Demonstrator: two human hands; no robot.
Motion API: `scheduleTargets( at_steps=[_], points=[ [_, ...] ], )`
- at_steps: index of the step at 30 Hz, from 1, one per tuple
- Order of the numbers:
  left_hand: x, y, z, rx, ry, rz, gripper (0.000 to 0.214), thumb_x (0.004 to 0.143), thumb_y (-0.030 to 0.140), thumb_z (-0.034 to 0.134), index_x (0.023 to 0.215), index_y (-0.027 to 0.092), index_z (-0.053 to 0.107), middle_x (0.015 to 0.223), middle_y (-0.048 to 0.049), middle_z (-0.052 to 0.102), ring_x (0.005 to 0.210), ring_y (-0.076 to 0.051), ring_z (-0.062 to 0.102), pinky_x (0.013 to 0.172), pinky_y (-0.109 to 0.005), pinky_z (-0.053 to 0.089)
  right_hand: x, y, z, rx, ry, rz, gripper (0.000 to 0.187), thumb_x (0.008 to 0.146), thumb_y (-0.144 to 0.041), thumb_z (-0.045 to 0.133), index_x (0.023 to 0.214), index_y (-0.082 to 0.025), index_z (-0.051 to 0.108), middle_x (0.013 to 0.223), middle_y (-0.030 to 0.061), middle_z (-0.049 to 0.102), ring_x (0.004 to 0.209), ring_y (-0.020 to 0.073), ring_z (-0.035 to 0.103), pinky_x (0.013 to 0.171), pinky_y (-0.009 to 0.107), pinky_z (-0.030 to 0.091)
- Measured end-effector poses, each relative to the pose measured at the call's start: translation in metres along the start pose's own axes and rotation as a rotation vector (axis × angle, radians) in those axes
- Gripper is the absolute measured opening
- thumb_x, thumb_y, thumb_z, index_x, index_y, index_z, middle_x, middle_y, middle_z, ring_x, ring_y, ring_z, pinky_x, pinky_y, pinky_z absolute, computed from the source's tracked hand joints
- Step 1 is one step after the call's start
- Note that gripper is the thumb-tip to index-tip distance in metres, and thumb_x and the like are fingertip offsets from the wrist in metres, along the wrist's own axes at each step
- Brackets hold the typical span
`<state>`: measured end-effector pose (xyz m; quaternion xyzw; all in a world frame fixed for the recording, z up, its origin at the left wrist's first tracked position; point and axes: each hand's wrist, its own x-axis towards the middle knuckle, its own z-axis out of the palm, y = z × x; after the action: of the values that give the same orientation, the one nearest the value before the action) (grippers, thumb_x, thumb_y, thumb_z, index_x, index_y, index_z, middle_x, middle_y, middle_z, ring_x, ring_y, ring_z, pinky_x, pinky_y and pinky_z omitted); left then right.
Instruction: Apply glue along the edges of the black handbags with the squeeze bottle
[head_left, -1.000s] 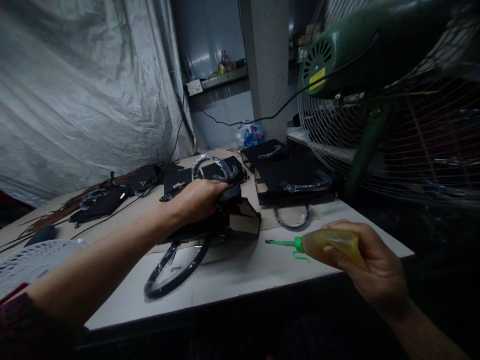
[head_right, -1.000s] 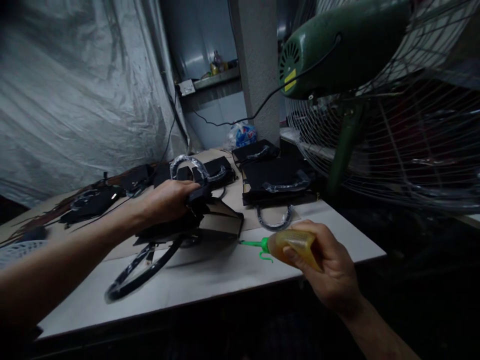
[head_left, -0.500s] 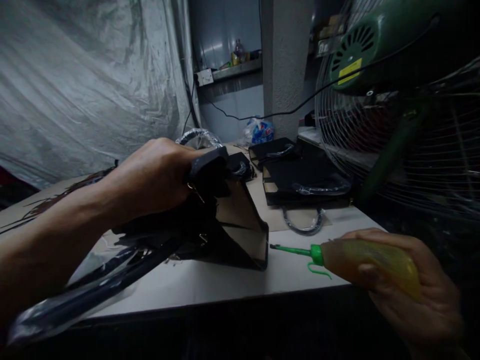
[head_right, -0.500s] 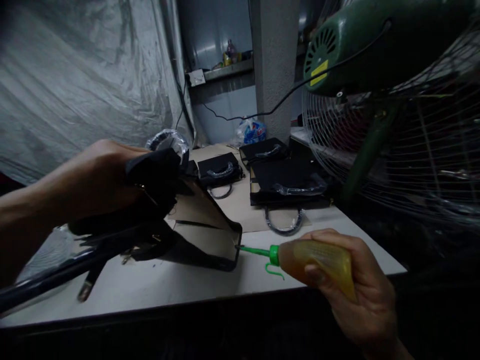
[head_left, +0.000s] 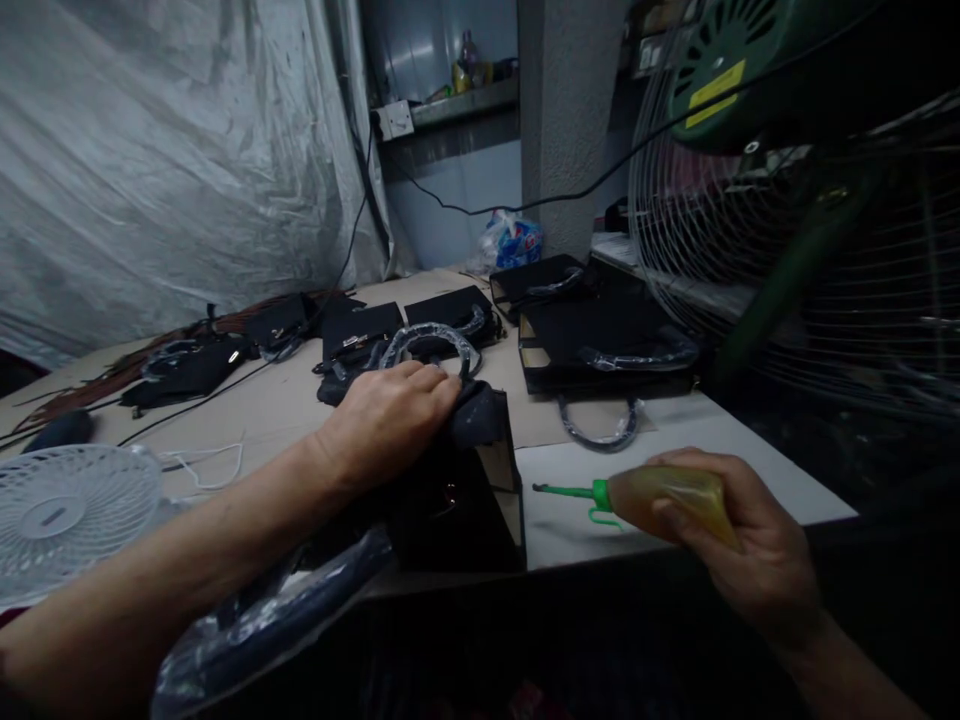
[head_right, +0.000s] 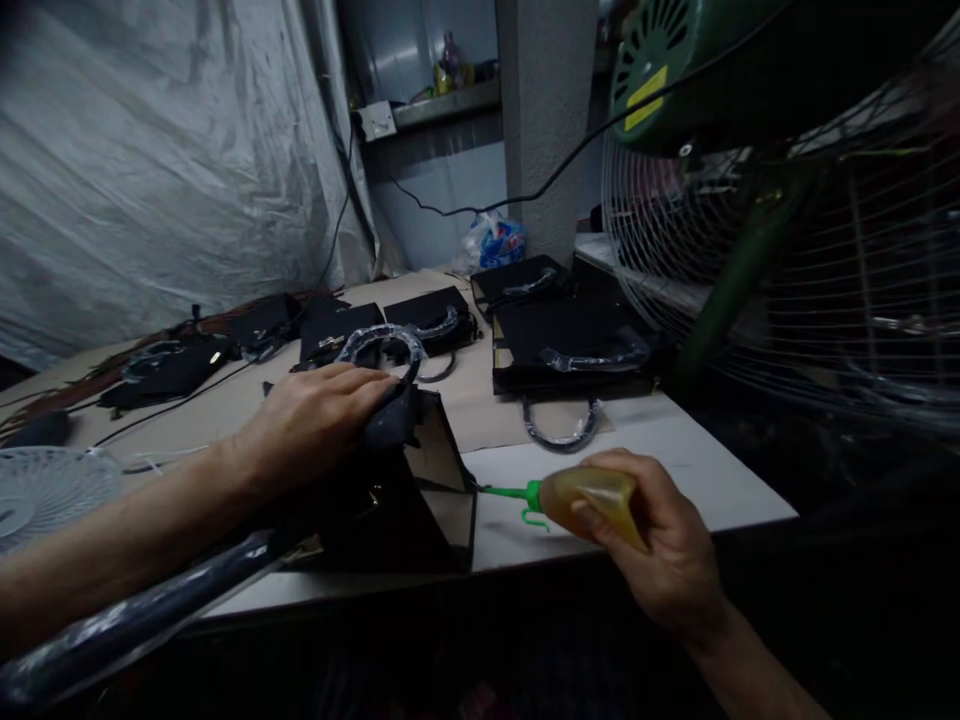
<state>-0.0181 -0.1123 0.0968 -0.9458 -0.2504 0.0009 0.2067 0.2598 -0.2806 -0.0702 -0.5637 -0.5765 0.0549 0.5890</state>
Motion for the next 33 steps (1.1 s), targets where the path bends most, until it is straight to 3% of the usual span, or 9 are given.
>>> scheduleTargets(
  at_steps=[5, 9, 15, 21, 24, 29, 33],
  points=[
    [-0.005, 0.003, 0.005, 0.128, 0.089, 0.033, 0.024, 0.100, 0.014, 0.049, 0.109, 0.015, 0.072, 0.105, -0.0120, 0.077, 0.088, -0.025, 0.072, 0.067, -0.032, 0.060, 0.025, 0.003, 0.018, 0.103, -0.207, -0.237, 0.028, 0.099, -0.041, 0.072, 0.121, -0.028, 0.062, 0.100, 0.0056, 0.071, 0.083, 0.0250, 0.072, 0.066, 0.033, 0.059],
    [-0.006, 0.005, 0.010, 0.192, 0.126, 0.012, 0.023, 0.099, 0.013, 0.050, 0.106, 0.015, 0.072, 0.104, -0.0127, 0.077, 0.085, -0.025, 0.071, 0.060, -0.030, 0.055, 0.043, 0.007, 0.029, 0.134, -0.271, -0.317, 0.036, 0.094, -0.034, 0.077, 0.126, -0.030, 0.062, 0.106, 0.0064, 0.072, 0.090, 0.0272, 0.072, 0.076, 0.038, 0.059],
    [-0.004, 0.005, 0.023, 0.295, 0.194, -0.006, 0.027, 0.098, 0.010, 0.047, 0.106, 0.015, 0.072, 0.102, -0.0123, 0.077, 0.080, -0.022, 0.068, 0.058, -0.029, 0.054, 0.054, 0.015, 0.036, 0.096, -0.333, -0.364, 0.024, 0.093, -0.028, 0.075, 0.114, -0.024, 0.065, 0.099, 0.0061, 0.071, 0.081, 0.0231, 0.070, 0.068, 0.032, 0.055],
    [-0.003, 0.005, 0.030, 0.335, 0.249, 0.017, 0.029, 0.099, 0.008, 0.045, 0.110, 0.012, 0.072, 0.100, -0.0116, 0.077, 0.077, -0.023, 0.067, 0.056, -0.032, 0.053, 0.054, 0.016, 0.038, 0.078, -0.333, -0.372, 0.024, 0.096, -0.026, 0.071, 0.118, -0.023, 0.062, 0.100, 0.0067, 0.069, 0.083, 0.0222, 0.068, 0.072, 0.033, 0.055],
    [-0.003, 0.006, 0.031, 0.311, 0.247, 0.013, 0.027, 0.099, 0.009, 0.048, 0.113, 0.013, 0.071, 0.102, -0.0113, 0.077, 0.079, -0.022, 0.068, 0.058, -0.031, 0.052, 0.056, 0.011, 0.039, 0.084, -0.391, -0.404, 0.013, 0.097, -0.027, 0.068, 0.108, -0.023, 0.064, 0.091, 0.0037, 0.068, 0.075, 0.0195, 0.066, 0.065, 0.030, 0.052],
    [-0.003, 0.007, 0.030, 0.305, 0.242, -0.006, 0.026, 0.100, 0.008, 0.048, 0.113, 0.013, 0.070, 0.102, -0.0114, 0.077, 0.080, -0.023, 0.068, 0.057, -0.032, 0.050, 0.060, 0.006, 0.040, 0.066, -0.354, -0.421, 0.022, 0.095, -0.022, 0.069, 0.115, -0.024, 0.062, 0.100, 0.0064, 0.069, 0.085, 0.0225, 0.068, 0.072, 0.032, 0.054],
    [-0.002, 0.010, 0.030, 0.319, 0.234, 0.009, 0.027, 0.099, 0.006, 0.047, 0.110, 0.010, 0.071, 0.095, -0.0110, 0.075, 0.077, -0.023, 0.067, 0.055, -0.033, 0.050, 0.061, 0.006, 0.042, 0.048, -0.385, -0.465, 0.013, 0.094, -0.019, 0.064, 0.106, -0.024, 0.064, 0.091, 0.0034, 0.068, 0.076, 0.0202, 0.066, 0.065, 0.030, 0.050]
  ],
)
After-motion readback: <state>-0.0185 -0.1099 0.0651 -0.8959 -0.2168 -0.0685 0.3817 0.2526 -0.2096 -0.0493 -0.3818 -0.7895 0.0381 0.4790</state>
